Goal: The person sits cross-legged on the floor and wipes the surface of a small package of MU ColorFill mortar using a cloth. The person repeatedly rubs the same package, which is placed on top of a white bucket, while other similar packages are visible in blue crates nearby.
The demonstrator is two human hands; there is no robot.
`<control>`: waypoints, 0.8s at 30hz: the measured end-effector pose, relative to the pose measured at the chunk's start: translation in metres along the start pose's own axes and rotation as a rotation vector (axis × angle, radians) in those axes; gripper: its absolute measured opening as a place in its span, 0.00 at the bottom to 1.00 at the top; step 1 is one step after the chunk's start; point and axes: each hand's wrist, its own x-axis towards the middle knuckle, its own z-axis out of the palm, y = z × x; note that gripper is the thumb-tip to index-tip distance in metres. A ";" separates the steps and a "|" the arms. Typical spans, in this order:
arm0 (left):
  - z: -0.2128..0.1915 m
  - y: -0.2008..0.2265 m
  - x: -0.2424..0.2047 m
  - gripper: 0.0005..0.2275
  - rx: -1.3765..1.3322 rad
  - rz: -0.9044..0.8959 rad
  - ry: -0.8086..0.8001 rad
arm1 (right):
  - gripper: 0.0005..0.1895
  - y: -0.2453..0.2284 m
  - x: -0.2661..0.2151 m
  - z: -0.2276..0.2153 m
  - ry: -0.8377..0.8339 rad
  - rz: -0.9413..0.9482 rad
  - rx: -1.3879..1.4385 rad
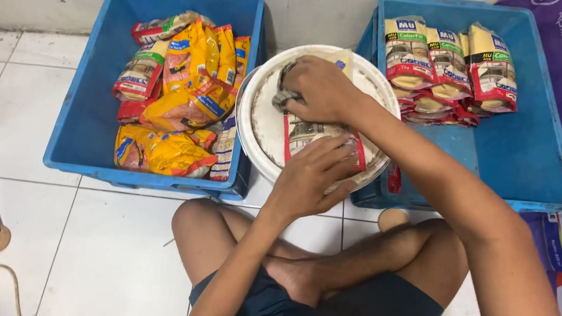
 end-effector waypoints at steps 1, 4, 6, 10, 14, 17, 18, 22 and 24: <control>0.001 0.001 0.000 0.16 -0.001 -0.011 0.002 | 0.17 -0.012 -0.002 -0.005 -0.008 -0.003 0.006; 0.005 0.000 -0.005 0.15 -0.035 -0.013 -0.119 | 0.21 -0.046 -0.012 -0.019 -0.076 -0.045 0.050; 0.007 -0.008 -0.015 0.17 -0.047 -0.078 -0.211 | 0.24 -0.068 -0.021 -0.029 -0.202 -0.056 0.182; 0.007 -0.006 -0.029 0.18 0.020 -0.075 -0.267 | 0.23 -0.098 -0.032 -0.058 -0.366 -0.017 0.220; 0.001 0.007 -0.021 0.18 -0.004 -0.076 -0.273 | 0.22 -0.087 -0.029 -0.061 -0.397 -0.019 0.220; 0.000 0.003 -0.017 0.20 -0.054 -0.066 -0.283 | 0.20 -0.059 -0.021 -0.054 -0.316 0.028 0.269; -0.001 0.003 -0.017 0.22 -0.074 -0.062 -0.313 | 0.19 -0.050 -0.019 -0.049 -0.278 0.081 0.305; -0.005 0.004 -0.014 0.22 -0.108 -0.079 -0.366 | 0.18 -0.018 -0.004 -0.030 -0.195 0.084 0.230; -0.008 0.003 -0.014 0.23 -0.113 -0.099 -0.405 | 0.21 -0.006 0.005 -0.011 -0.120 -0.040 0.067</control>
